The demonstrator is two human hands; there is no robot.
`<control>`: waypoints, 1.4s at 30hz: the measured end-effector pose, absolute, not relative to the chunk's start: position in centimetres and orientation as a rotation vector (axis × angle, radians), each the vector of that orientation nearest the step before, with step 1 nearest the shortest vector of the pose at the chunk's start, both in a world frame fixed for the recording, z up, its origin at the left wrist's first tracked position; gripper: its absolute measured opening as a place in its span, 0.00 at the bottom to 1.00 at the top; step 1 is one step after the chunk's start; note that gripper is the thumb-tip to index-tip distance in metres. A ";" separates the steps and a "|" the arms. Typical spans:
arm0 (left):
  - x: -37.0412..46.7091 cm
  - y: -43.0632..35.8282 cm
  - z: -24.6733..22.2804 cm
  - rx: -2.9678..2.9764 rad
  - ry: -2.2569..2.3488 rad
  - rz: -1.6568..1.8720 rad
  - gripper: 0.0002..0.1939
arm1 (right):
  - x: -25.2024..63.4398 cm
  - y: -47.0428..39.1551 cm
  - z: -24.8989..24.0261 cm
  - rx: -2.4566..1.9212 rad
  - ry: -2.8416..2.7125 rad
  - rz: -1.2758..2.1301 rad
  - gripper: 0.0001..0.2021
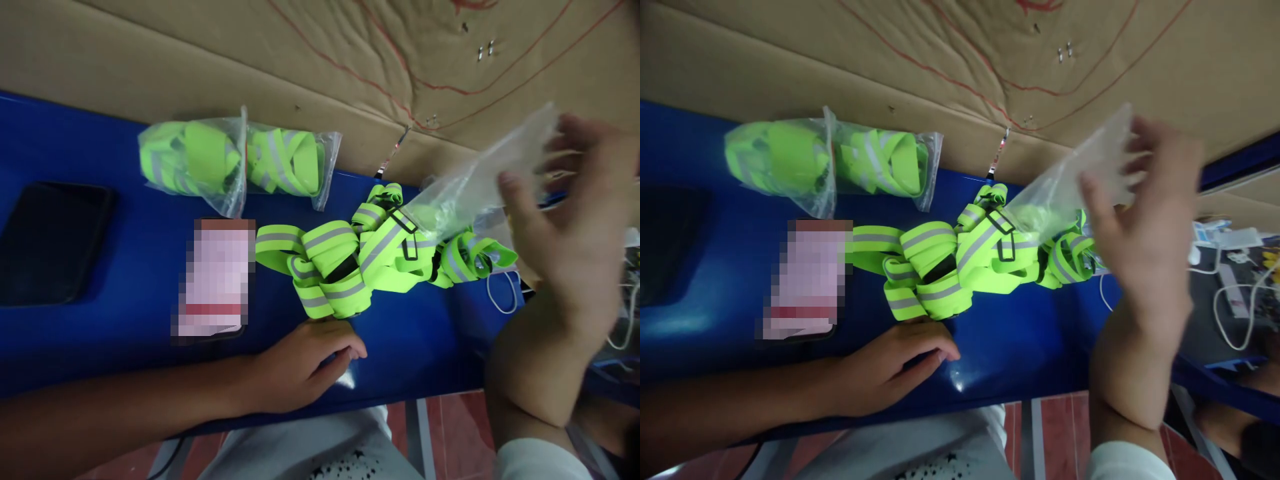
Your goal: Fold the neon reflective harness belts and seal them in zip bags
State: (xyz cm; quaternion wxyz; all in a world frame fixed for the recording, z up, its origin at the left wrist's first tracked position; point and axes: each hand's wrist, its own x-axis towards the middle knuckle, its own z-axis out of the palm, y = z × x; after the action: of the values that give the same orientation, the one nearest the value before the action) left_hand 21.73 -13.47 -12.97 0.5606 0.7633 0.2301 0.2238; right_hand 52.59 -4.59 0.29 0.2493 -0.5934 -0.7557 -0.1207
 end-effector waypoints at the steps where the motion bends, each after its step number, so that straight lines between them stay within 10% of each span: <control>1: 21.7 -13.5 -12.9 1.799 0.539 0.525 0.12 | 50.9 -4.2 -0.5 -1.635 -2.100 -0.350 0.39; 16: 21.7 -13.3 -13.1 1.801 0.517 0.488 0.11 | 50.1 -1.7 -3.0 -1.843 -1.879 -0.568 0.30; 24: 21.7 -13.3 -13.0 1.812 0.502 0.478 0.12 | 45.6 -1.5 -6.6 -1.271 -2.509 0.146 0.23; 42: 21.8 -13.4 -12.9 1.878 0.509 0.492 0.12 | 47.8 1.4 -11.7 -1.448 -2.208 -0.003 0.18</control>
State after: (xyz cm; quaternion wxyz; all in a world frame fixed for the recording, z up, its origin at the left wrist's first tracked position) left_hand 21.79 -13.44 -12.89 0.5372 0.7893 0.2140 0.2065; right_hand 47.76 1.42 -11.68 0.2481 -0.5313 -0.8101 -0.0010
